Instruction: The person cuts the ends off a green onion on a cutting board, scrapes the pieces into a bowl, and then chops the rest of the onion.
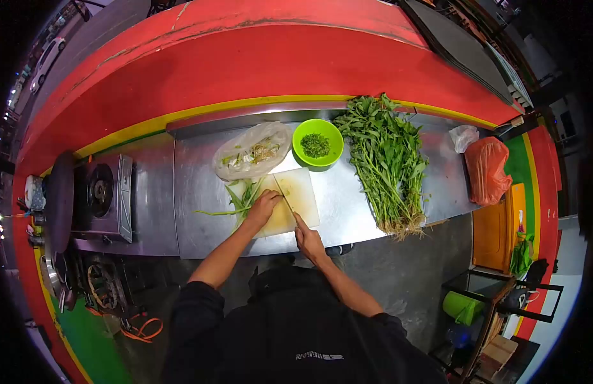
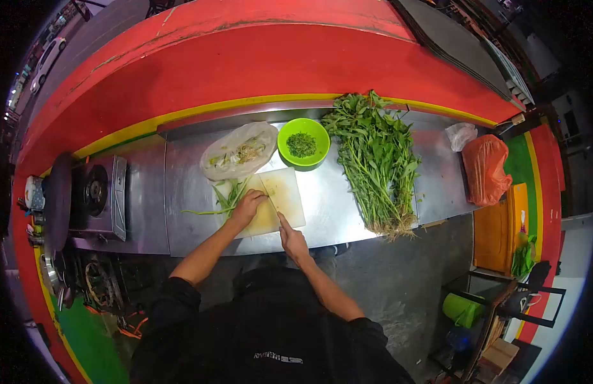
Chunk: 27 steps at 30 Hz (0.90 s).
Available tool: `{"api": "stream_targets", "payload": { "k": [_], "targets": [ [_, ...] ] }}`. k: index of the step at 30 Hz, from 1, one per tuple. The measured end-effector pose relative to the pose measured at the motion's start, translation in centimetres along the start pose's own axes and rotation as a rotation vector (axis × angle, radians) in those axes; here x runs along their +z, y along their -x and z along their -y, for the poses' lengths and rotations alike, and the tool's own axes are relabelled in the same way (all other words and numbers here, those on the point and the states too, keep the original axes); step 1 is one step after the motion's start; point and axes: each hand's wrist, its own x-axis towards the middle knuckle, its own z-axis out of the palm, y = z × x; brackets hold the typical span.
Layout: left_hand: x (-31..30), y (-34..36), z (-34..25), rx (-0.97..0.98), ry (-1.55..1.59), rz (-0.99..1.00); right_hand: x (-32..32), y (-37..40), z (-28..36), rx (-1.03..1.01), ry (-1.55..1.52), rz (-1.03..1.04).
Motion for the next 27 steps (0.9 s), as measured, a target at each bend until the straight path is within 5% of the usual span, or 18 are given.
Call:
{"api": "stream_targets", "payload": {
  "k": [27],
  "targets": [
    [0.5,-0.1,0.6,-0.011,0.011,0.009,0.7,-0.2,-0.5,-0.028,0.061,-0.021]
  ]
}}
